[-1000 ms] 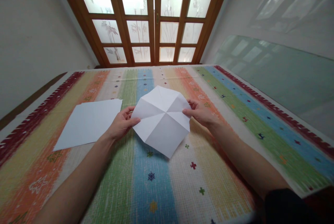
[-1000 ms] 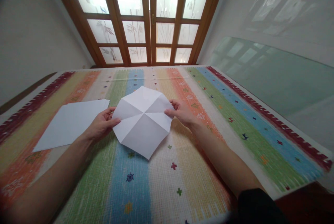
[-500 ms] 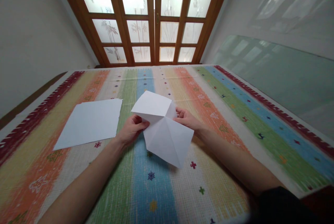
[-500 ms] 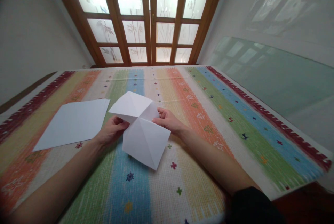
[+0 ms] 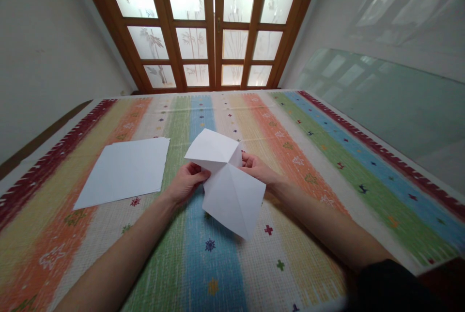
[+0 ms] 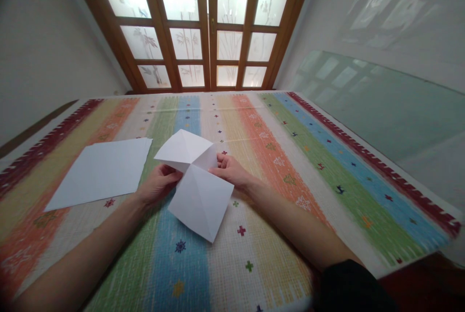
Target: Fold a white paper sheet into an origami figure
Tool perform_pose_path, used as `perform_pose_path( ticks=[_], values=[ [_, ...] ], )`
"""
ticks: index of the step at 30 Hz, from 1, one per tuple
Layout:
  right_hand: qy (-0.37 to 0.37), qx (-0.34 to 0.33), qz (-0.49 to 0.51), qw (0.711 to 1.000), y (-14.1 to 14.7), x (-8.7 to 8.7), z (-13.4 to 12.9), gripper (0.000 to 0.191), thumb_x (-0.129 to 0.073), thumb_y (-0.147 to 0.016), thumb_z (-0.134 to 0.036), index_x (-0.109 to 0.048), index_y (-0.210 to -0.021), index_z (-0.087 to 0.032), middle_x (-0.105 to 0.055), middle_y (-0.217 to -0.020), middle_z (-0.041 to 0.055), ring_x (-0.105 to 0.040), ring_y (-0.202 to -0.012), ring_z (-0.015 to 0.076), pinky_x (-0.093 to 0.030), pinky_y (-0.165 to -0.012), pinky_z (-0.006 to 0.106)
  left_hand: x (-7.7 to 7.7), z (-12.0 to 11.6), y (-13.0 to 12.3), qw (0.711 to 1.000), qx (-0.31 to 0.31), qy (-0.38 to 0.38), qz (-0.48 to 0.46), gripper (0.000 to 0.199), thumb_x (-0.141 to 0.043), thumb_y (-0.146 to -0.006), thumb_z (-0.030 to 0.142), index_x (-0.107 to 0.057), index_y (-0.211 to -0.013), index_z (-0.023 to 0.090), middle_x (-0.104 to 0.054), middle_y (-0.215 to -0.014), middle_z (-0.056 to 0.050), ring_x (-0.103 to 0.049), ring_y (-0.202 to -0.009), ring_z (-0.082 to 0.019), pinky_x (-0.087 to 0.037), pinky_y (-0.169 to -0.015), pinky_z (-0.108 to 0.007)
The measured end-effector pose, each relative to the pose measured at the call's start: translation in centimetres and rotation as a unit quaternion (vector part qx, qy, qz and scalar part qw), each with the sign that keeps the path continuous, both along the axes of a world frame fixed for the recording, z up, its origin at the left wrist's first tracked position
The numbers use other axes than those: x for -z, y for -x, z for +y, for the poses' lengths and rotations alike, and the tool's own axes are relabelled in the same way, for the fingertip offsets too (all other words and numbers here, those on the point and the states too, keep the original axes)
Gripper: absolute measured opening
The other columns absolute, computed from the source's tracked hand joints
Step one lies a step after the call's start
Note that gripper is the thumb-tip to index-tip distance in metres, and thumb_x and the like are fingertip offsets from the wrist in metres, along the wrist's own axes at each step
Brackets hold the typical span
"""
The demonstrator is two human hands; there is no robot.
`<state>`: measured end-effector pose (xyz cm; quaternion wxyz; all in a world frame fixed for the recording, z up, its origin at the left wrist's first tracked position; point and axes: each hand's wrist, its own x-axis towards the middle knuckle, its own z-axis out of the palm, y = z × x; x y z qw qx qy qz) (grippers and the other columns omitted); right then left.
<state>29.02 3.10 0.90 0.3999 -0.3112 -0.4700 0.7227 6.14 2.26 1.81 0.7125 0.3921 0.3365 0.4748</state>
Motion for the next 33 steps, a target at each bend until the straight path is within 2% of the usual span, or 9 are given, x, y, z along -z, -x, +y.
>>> perform_pose_path(
  ticks=[4, 10, 13, 16, 19, 23, 27, 33],
  values=[
    [0.008, 0.003, 0.011, 1.0, 0.8, 0.1, -0.8, 0.043, -0.085, -0.066, -0.031, -0.064, -0.1, -0.018, -0.074, -0.087, 0.0032, -0.069, -0.068, 0.0134, -0.055, -0.058, 0.022, 0.4, -0.4, -0.5, 1.0, 0.005, 0.013, 0.015, 0.033, -0.09, -0.053, 0.023, -0.074, -0.08, 0.014, -0.075, -0.081, -0.007, -0.066, -0.065, -0.016, -0.051, -0.058, -0.024],
    [0.012, 0.005, -0.005, 1.0, 1.2, 0.2, -1.2, 0.044, -0.085, -0.065, -0.031, -0.065, -0.102, -0.019, -0.074, -0.085, 0.0021, -0.069, -0.067, 0.0135, -0.055, -0.057, 0.022, 0.9, -0.6, -0.9, 0.999, -0.02, 0.017, 0.025, 0.036, -0.089, -0.052, 0.02, -0.074, -0.085, 0.014, -0.075, -0.089, -0.009, -0.069, -0.076, -0.021, -0.054, -0.065, -0.027],
    [-0.009, 0.03, -0.029, 0.999, 0.0, -0.1, -0.2, 0.044, -0.086, -0.062, -0.033, -0.065, -0.098, -0.02, -0.073, -0.082, 0.001, -0.068, -0.065, 0.0136, -0.053, -0.056, 0.023, 0.4, -0.2, -0.2, 0.999, -0.023, 0.009, 0.021, 0.041, -0.089, -0.051, 0.02, -0.072, -0.087, 0.015, -0.075, -0.088, -0.007, -0.069, -0.074, -0.019, -0.054, -0.067, -0.026],
    [-0.04, 0.063, -0.07, 0.995, -2.0, -1.0, 1.2, 0.043, -0.085, -0.062, -0.035, -0.066, -0.096, -0.019, -0.073, -0.087, 0.0018, -0.066, -0.067, 0.0139, -0.052, -0.057, 0.024, -0.4, 0.4, 1.1, 0.999, -0.05, 0.008, 0.016, 0.049, -0.09, -0.05, 0.02, -0.068, -0.093, 0.015, -0.074, -0.084, -0.004, -0.068, -0.069, -0.016, -0.054, -0.063, -0.024],
    [-0.065, 0.097, -0.107, 0.987, -4.3, -2.0, 2.4, 0.043, -0.085, -0.06, -0.032, -0.066, -0.096, -0.019, -0.072, -0.09, 0.0024, -0.066, -0.073, 0.0148, -0.052, -0.065, 0.026, -0.9, 1.0, 2.4, 0.996, -0.085, 0.014, 0.031, 0.048, -0.091, -0.049, 0.021, -0.064, -0.088, 0.015, -0.073, -0.077, -0.002, -0.066, -0.06, -0.014, -0.053, -0.058, -0.023],
    [-0.082, 0.121, -0.158, 0.977, -6.4, -2.8, 3.1, 0.038, -0.084, -0.06, -0.028, -0.065, -0.091, -0.02, -0.07, -0.085, 0.0007, -0.063, -0.069, 0.0143, -0.051, -0.062, 0.026, -1.3, 1.7, 3.4, 0.991, -0.124, 0.007, 0.042, 0.054, -0.091, -0.045, 0.019, -0.061, -0.09, 0.015, -0.072, -0.076, 0.0, -0.066, -0.06, -0.014, -0.053, -0.059, -0.023],
    [-0.103, 0.116, -0.175, 0.972, -6.8, -2.9, 3.2, 0.038, -0.083, -0.062, -0.026, -0.064, -0.095, -0.022, -0.07, -0.086, 0.0013, -0.064, -0.07, 0.0154, -0.051, -0.06, 0.027, -1.6, 1.8, 3.6, 0.99, -0.131, 0.003, 0.059, 0.055, -0.091, -0.046, 0.019, -0.06, -0.091, 0.015, -0.072, -0.079, -0.001, -0.064, -0.06, -0.013, -0.051, -0.059, -0.023],
    [-0.092, 0.119, -0.174, 0.973, -6.6, -2.8, 3.1, 0.04, -0.083, -0.062, -0.027, -0.063, -0.095, -0.021, -0.071, -0.085, 0.0016, -0.064, -0.069, 0.0159, -0.05, -0.06, 0.028, -1.6, 1.7, 3.7, 0.99, -0.129, 0.001, 0.053, 0.05, -0.089, -0.049, 0.019, -0.062, -0.089, 0.015, -0.071, -0.083, -0.002, -0.064, -0.063, -0.014, -0.051, -0.061, -0.023]
  ],
)
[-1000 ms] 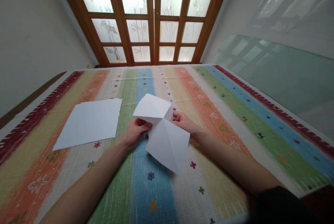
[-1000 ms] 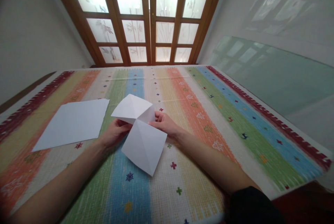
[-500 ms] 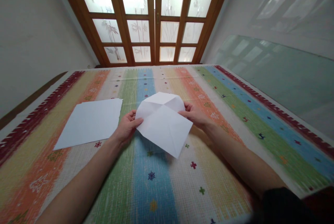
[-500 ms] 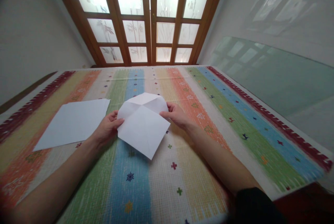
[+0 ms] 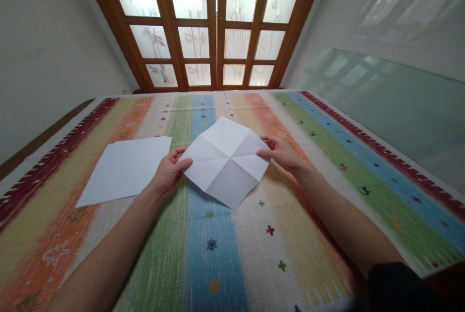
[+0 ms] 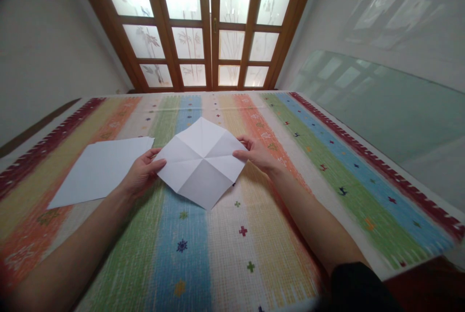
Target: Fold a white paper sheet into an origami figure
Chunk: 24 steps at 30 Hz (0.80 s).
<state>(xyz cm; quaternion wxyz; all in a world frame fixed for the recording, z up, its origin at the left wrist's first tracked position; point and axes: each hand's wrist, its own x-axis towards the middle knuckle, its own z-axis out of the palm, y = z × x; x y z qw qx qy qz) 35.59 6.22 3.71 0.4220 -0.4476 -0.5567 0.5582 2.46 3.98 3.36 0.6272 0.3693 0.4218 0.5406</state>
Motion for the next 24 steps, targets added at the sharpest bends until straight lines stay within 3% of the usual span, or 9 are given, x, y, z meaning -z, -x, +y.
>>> perform_pose_path(
  ticks=[16, 24],
  values=[
    [-0.018, -0.054, 0.018, 0.998, 1.8, 0.7, -0.5, 0.034, -0.08, -0.064, -0.027, -0.065, -0.095, -0.022, -0.071, -0.088, 0.0025, -0.065, -0.076, 0.0169, -0.052, -0.066, 0.029, -0.1, -0.6, -0.6, 0.998, 0.064, 0.008, 0.001, 0.047, -0.092, -0.05, 0.027, -0.068, -0.089, 0.015, -0.072, -0.07, -0.003, -0.067, -0.057, -0.018, -0.054, -0.055, -0.025],
    [0.003, -0.082, 0.054, 0.995, 2.7, 1.2, -0.7, 0.036, -0.081, -0.063, -0.024, -0.065, -0.095, -0.021, -0.072, -0.092, 0.0016, -0.066, -0.078, 0.0159, -0.052, -0.069, 0.027, 0.2, -0.9, -1.3, 0.996, 0.079, 0.013, -0.031, 0.05, -0.093, -0.049, 0.027, -0.065, -0.088, 0.016, -0.073, -0.074, -0.004, -0.069, -0.059, -0.019, -0.056, -0.057, -0.028]
  ],
)
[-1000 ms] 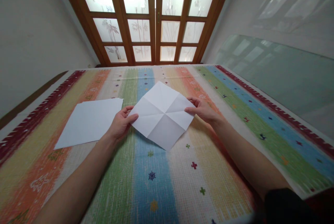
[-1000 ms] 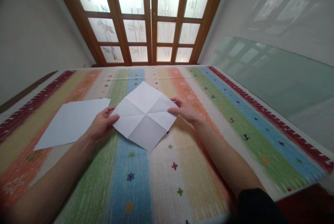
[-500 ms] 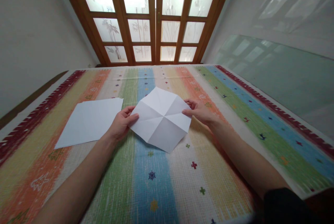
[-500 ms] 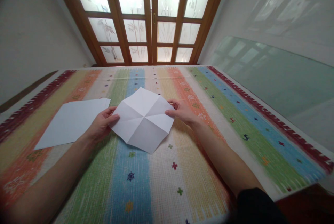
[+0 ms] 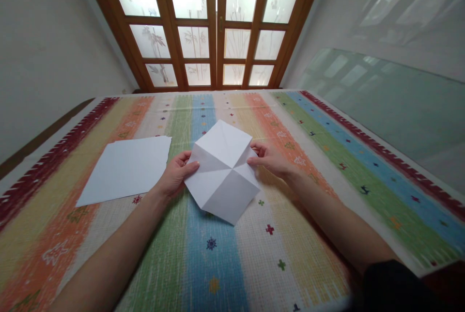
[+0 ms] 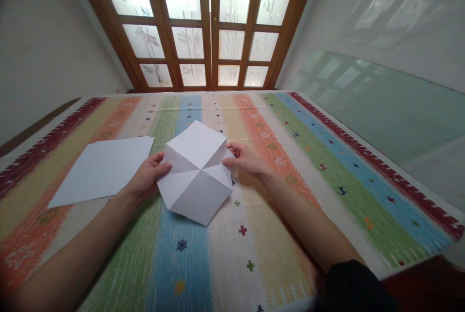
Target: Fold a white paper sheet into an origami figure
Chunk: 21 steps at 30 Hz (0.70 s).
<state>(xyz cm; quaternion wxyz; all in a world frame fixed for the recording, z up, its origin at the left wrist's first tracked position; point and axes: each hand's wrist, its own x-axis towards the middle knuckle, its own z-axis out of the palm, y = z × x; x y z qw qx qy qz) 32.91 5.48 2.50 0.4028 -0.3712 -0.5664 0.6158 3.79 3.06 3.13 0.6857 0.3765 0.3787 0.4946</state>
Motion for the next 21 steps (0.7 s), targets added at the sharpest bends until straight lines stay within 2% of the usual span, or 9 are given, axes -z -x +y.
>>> perform_pose_path(
  ticks=[7, 13, 16, 21],
  values=[
    [-0.001, -0.021, 0.02, 1.0, 1.0, 0.1, -0.4, 0.039, -0.082, -0.062, -0.025, -0.066, -0.097, -0.022, -0.073, -0.095, 0.0014, -0.067, -0.083, 0.0172, -0.053, -0.075, 0.029, 0.2, -0.2, -1.0, 0.999, 0.021, 0.006, -0.024, 0.048, -0.094, -0.049, 0.027, -0.064, -0.085, 0.016, -0.073, -0.07, -0.001, -0.068, -0.057, -0.017, -0.056, -0.056, -0.025],
    [0.012, -0.018, 0.044, 0.999, 1.7, 0.5, -0.8, 0.043, -0.084, -0.059, -0.027, -0.066, -0.098, -0.022, -0.073, -0.093, 0.0007, -0.068, -0.081, 0.0171, -0.054, -0.072, 0.028, 0.7, -0.4, -1.8, 0.999, 0.026, -0.001, -0.026, 0.05, -0.093, -0.051, 0.03, -0.063, -0.089, 0.016, -0.074, -0.074, -0.002, -0.07, -0.06, -0.017, -0.057, -0.058, -0.025],
    [0.038, -0.022, 0.06, 0.997, 2.1, 0.8, -1.0, 0.047, -0.085, -0.058, -0.027, -0.065, -0.1, -0.022, -0.073, -0.091, 0.0006, -0.068, -0.077, 0.0167, -0.054, -0.07, 0.028, 0.7, -0.7, -2.0, 0.999, 0.026, 0.006, -0.036, 0.053, -0.093, -0.051, 0.033, -0.062, -0.091, 0.018, -0.075, -0.081, -0.004, -0.073, -0.069, -0.022, -0.06, -0.063, -0.03],
    [0.106, -0.027, 0.118, 0.987, 2.7, 1.2, -1.5, 0.048, -0.086, -0.058, -0.026, -0.061, -0.099, -0.023, -0.073, -0.086, 0.0001, -0.069, -0.072, 0.0147, -0.056, -0.069, 0.027, 0.5, -1.1, -2.0, 0.997, 0.04, 0.01, -0.061, 0.062, -0.094, -0.046, 0.045, -0.064, -0.093, 0.017, -0.076, -0.093, -0.009, -0.071, -0.095, -0.033, -0.062, -0.077, -0.038]
  ],
)
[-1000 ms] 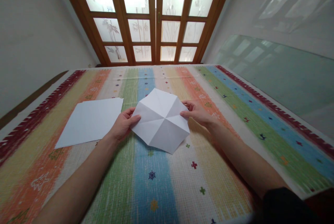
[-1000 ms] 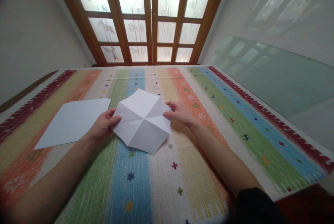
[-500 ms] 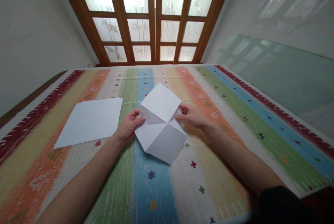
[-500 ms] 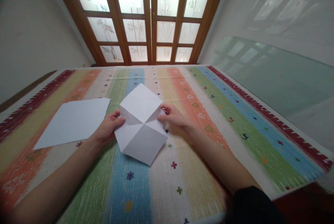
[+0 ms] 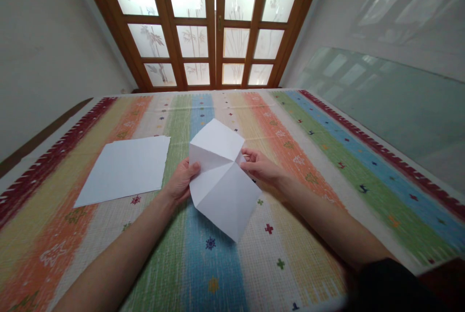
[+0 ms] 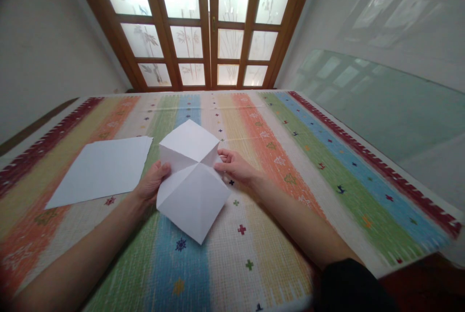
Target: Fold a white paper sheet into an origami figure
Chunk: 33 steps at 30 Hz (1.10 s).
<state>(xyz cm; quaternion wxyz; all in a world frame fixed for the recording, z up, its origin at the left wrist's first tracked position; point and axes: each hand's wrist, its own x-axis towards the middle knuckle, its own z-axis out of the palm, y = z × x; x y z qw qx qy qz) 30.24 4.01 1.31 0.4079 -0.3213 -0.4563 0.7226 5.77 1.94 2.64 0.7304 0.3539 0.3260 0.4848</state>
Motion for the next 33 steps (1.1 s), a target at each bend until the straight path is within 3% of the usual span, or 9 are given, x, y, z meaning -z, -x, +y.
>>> perform_pose_path(
  ticks=[4, 10, 18, 23, 33],
  values=[
    [0.049, 0.006, 0.037, 0.998, -0.1, 0.2, -0.2, 0.051, -0.087, -0.058, -0.025, -0.058, -0.1, -0.023, -0.073, -0.084, -0.0013, -0.068, -0.066, 0.0128, -0.055, -0.061, 0.024, -0.2, -0.1, 0.2, 1.0, -0.007, 0.005, -0.007, 0.066, -0.094, -0.045, 0.045, -0.066, -0.098, 0.018, -0.076, -0.098, -0.01, -0.069, -0.102, -0.036, -0.062, -0.079, -0.039],
    [0.046, 0.03, 0.057, 0.997, 0.4, 0.0, -0.5, 0.05, -0.088, -0.06, -0.025, -0.06, -0.101, -0.023, -0.074, -0.087, -0.0015, -0.068, -0.065, 0.0118, -0.055, -0.056, 0.022, -0.1, -0.2, -0.2, 1.0, 0.017, -0.001, -0.006, 0.056, -0.094, -0.05, 0.036, -0.068, -0.096, 0.016, -0.076, -0.096, -0.01, -0.069, -0.102, -0.034, -0.061, -0.081, -0.038],
    [0.007, 0.016, 0.048, 0.999, 3.1, 0.2, -2.4, 0.056, -0.086, -0.062, -0.03, -0.062, -0.112, -0.022, -0.075, -0.098, 0.005, -0.073, -0.081, 0.0189, -0.058, -0.062, 0.026, 1.6, -0.3, -0.9, 0.999, 0.024, 0.031, -0.009, 0.045, -0.089, -0.061, 0.032, -0.07, -0.098, 0.014, -0.077, -0.09, -0.007, -0.074, -0.081, -0.024, -0.061, -0.067, -0.028],
    [-0.008, 0.011, 0.041, 0.999, 3.9, 0.3, -3.2, 0.051, -0.087, -0.062, -0.031, -0.065, -0.108, -0.021, -0.075, -0.096, 0.0057, -0.072, -0.081, 0.02, -0.059, -0.066, 0.03, 2.1, -0.2, -1.4, 0.998, 0.014, 0.06, -0.004, 0.045, -0.089, -0.058, 0.027, -0.07, -0.096, 0.013, -0.077, -0.084, -0.007, -0.073, -0.067, -0.021, -0.059, -0.059, -0.026],
    [-0.042, 0.061, 0.011, 0.997, 4.5, 0.3, -3.7, 0.044, -0.087, -0.061, -0.032, -0.068, -0.098, -0.019, -0.074, -0.092, 0.0044, -0.071, -0.081, 0.0188, -0.056, -0.07, 0.032, 1.1, -1.5, -2.2, 0.999, 0.03, 0.022, 0.026, 0.05, -0.093, -0.05, 0.038, -0.072, -0.088, 0.012, -0.077, -0.087, -0.01, -0.073, -0.079, -0.028, -0.059, -0.068, -0.031]
  ],
)
